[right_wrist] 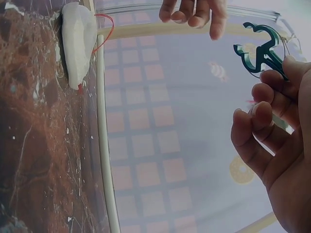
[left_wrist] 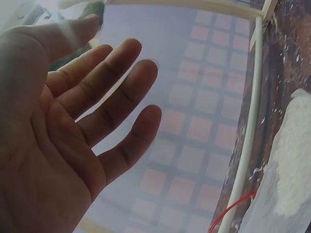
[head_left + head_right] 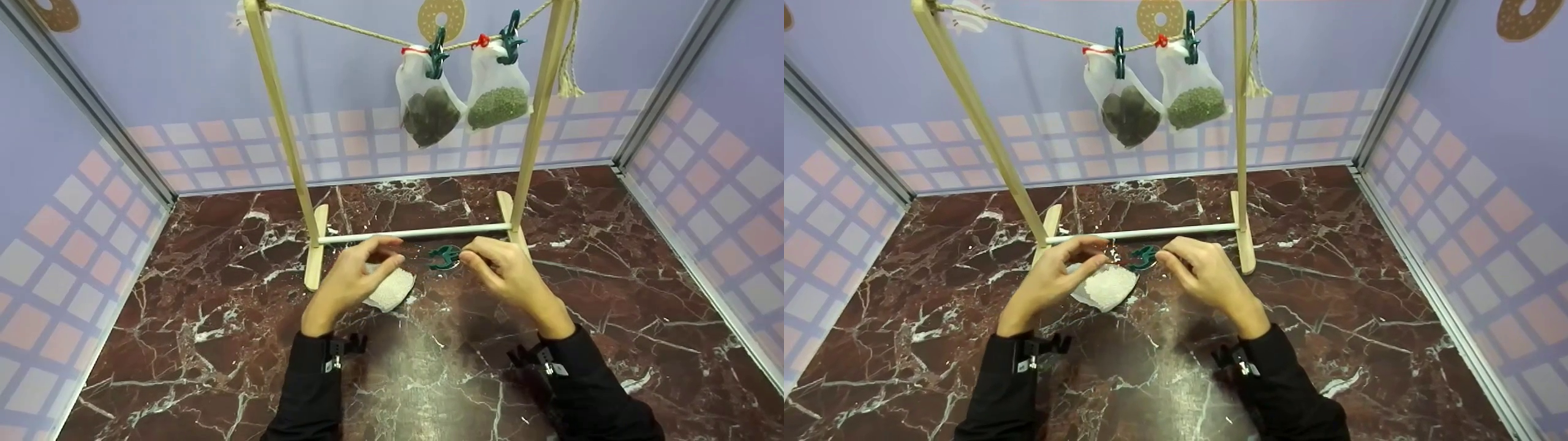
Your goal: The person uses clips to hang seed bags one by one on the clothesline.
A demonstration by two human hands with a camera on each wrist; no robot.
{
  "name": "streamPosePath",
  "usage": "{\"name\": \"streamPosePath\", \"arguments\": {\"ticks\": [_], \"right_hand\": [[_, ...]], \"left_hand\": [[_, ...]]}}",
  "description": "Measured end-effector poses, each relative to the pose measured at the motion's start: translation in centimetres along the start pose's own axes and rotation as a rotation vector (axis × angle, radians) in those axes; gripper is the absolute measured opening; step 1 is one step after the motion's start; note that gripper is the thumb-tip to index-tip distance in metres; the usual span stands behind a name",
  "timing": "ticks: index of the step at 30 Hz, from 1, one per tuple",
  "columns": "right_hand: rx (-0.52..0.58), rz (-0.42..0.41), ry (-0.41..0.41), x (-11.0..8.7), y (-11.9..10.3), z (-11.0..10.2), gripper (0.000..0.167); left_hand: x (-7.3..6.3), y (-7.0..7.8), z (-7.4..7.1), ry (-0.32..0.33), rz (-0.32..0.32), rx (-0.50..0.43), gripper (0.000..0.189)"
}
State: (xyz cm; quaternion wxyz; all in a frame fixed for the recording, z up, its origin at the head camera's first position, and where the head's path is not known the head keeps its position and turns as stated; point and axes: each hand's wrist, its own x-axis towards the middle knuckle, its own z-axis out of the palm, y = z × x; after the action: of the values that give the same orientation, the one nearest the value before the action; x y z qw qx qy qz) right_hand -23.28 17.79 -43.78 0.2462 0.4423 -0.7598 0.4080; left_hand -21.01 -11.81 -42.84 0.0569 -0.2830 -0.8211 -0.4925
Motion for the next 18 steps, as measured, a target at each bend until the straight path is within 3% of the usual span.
{"name": "streamPosePath", "arguments": {"ticks": [6,13,18], "right_hand": [[-0.018,0.001,0.006,0.1,0.0,-0.1,0.018],[-0.03,0.0,0.008,0.1,0.1,-0.1,0.016],[-0.043,-0.003,0.005,0.0,0.2,0.0,0.015]], "left_hand": [[-0.4,-0.5,-1.4,0.08,-0.023,0.052,0.033],[-1.0,-1.5,-2.5,0.174,-0.125,0.083,0.033],[-1.3,-2.5,-2.9,0.175,-0.228,0.184,0.04]]}}
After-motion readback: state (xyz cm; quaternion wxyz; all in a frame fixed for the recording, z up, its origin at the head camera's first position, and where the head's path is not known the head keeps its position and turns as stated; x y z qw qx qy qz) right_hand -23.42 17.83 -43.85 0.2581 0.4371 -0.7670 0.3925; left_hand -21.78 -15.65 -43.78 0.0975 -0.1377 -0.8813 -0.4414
